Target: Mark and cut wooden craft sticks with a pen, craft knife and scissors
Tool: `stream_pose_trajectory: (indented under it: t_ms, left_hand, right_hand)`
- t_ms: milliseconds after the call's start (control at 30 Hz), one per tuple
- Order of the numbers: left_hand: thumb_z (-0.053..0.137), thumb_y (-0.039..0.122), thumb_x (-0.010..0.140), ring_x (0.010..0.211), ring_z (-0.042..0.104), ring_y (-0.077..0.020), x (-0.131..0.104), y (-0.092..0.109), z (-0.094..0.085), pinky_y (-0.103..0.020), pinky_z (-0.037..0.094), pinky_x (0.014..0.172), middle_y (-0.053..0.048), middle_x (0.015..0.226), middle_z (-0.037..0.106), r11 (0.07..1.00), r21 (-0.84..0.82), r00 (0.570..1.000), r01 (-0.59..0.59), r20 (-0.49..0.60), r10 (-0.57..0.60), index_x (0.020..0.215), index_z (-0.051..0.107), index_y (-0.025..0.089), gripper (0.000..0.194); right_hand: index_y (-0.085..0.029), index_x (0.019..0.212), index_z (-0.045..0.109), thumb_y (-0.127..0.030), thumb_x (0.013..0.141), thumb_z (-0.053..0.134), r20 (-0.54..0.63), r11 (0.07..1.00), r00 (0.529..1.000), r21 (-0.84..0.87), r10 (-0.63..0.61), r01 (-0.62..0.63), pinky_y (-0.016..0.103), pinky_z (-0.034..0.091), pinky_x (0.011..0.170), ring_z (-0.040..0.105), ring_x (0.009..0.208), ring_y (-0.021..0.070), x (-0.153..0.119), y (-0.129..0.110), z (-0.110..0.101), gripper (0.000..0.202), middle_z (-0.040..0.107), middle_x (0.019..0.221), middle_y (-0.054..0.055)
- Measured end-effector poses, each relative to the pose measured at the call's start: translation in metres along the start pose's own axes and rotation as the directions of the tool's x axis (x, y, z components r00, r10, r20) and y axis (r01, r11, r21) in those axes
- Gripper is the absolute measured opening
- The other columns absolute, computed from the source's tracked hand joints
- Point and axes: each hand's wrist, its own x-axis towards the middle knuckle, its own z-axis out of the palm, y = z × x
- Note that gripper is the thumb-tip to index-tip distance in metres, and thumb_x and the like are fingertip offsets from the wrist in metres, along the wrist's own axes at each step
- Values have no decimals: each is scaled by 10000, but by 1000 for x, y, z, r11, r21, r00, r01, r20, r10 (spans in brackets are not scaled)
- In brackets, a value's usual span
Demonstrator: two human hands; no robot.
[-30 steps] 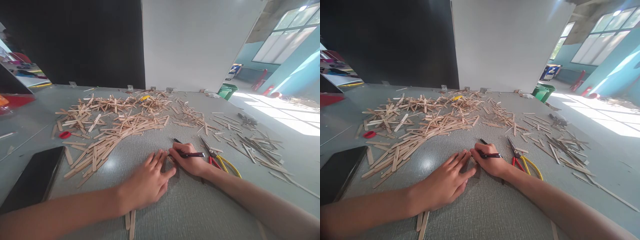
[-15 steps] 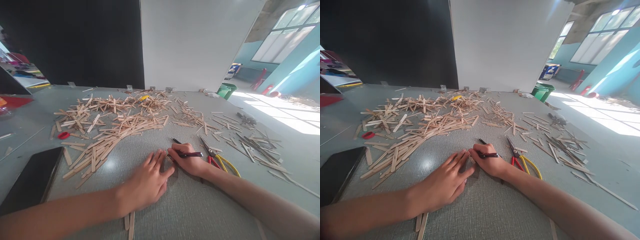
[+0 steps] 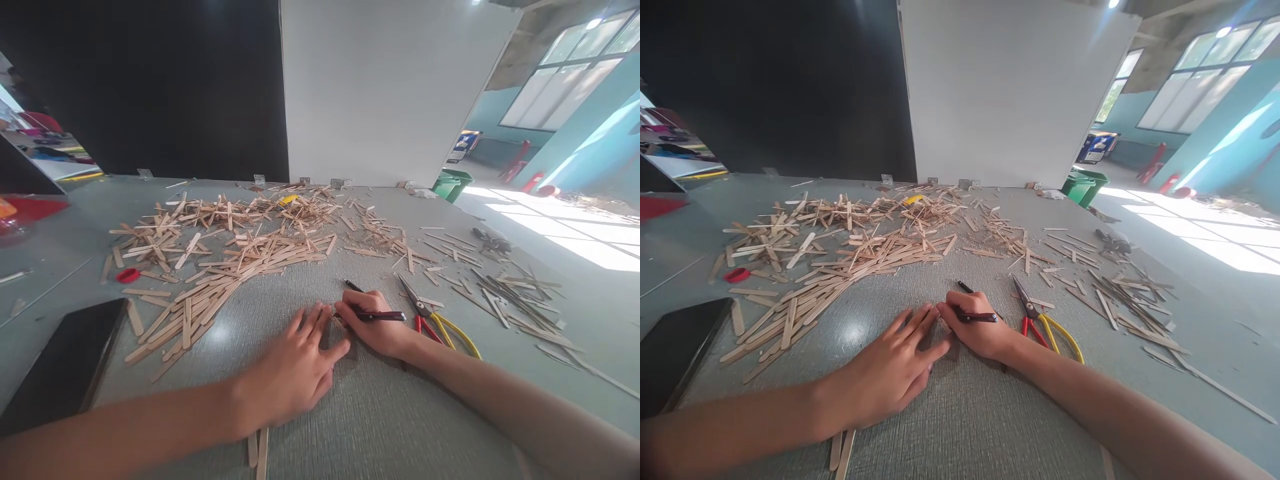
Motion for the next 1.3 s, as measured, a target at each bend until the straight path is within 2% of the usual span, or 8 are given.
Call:
stream_pose_trajectory:
  t_ms: [167,300,500,933,1100,1300]
  left_hand:
    - [530,214,979,1435,438,-469,0,0,0,-636,452,1096,-271,1500,520,1000,-7,1000,2,-7,-2,1373,553,175,396]
    - [535,205,976,1430,438,-483,0,-1,0,-637,449,1096,-294,1496,513,1000,-10,1000,-2,-9,2,1364,560,162,391]
    - [525,197,975,1428,446,-474,0,0,-1,-640,453,1092,-279,1503,519,1000,-17,1000,0,-26,0,1344,554,157,372]
    - [550,223,963,1411,486,-440,6,2,-6,-597,476,1083,-301,1462,556,995,97,999,29,32,-33,1333,556,113,386]
    - [463,212,994,1408,491,-434,3,3,2,-606,461,1080,-320,1489,516,993,115,1000,27,-8,-26,1415,481,23,462]
    - [469,197,978,1404,500,-429,3,2,2,-601,471,1065,-314,1489,520,991,135,1000,14,-3,-14,1386,502,27,444]
  right_hand:
    - [-231,666,406,-322,1027,497,6,1000,1000,5,-1,1,280,296,528,388,517,115,1,1,0,384,519,571,-40]
    - [-235,660,374,-344,1030,491,5,1000,1000,3,-12,12,278,288,524,323,527,119,0,2,0,402,427,555,-59]
    - [-239,656,305,-328,1031,487,3,999,999,0,-37,37,279,263,518,232,545,127,1,1,-1,426,302,559,-78]
    - [-234,668,308,-271,1045,456,122,997,990,10,-76,75,276,250,514,243,542,119,5,-6,-7,407,305,570,-78]
    - [-236,651,333,-243,1041,449,136,998,989,23,-62,59,273,279,512,290,511,114,6,-8,-8,407,383,530,-71]
    - [-232,636,334,-263,1037,453,105,998,993,24,-53,50,282,246,515,246,533,120,4,-5,-7,420,325,547,-78]
